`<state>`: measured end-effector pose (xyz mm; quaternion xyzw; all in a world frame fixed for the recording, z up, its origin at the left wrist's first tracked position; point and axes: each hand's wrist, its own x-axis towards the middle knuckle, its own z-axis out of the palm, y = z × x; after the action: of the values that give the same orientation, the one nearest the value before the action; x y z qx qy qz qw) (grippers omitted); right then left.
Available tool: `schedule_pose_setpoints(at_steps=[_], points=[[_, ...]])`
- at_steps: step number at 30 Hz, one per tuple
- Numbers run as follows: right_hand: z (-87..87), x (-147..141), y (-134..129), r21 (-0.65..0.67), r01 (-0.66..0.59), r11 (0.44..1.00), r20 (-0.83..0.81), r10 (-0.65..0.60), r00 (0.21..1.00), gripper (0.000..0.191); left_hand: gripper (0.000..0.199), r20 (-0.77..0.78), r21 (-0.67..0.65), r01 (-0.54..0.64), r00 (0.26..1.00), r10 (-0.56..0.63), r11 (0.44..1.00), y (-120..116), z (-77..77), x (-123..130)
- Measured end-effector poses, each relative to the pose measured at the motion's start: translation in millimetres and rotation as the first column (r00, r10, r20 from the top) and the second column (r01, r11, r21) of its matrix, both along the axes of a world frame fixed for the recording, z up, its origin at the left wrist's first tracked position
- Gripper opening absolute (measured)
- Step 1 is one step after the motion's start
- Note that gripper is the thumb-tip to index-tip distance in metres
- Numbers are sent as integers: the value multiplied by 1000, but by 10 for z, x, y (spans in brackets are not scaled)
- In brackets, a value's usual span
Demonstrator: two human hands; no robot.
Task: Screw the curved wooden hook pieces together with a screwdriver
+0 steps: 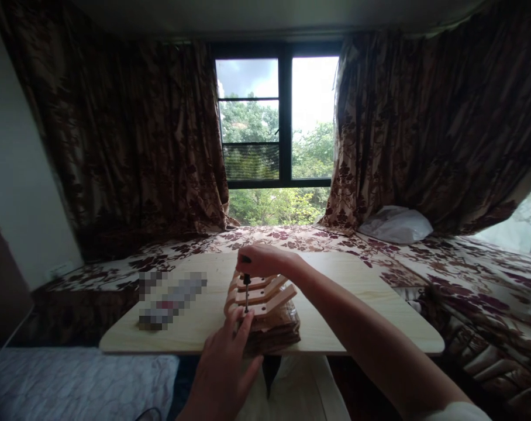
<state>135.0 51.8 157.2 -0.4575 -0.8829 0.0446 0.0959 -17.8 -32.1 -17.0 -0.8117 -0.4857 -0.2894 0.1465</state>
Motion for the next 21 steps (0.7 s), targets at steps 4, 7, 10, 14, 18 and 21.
schedule_pose_setpoints(at_steps=[4,7,10,14,18,21], points=[[-27,-14,40,-1,28,1000,14,-28,1000,28,65,-2,-7,10,1000,-10,1000,-18,25,17],[-80,-24,91,15,92,996,21,-92,996,29,65,-8,-1,5,1000,-5,1000,-13,18,20],[-98,-3,111,27,116,993,28,-117,993,28,66,-12,-7,5,1000,-6,1000,-7,13,12],[-17,48,56,-8,41,999,40,-41,998,26,65,-6,-33,5,1000,-5,999,-19,44,10],[67,55,-8,-68,-68,995,20,70,997,26,65,0,-31,10,1000,-10,999,-40,78,17],[34,34,-8,-65,-69,995,-11,69,998,26,66,5,-11,8,1000,-8,1000,-50,72,19]])
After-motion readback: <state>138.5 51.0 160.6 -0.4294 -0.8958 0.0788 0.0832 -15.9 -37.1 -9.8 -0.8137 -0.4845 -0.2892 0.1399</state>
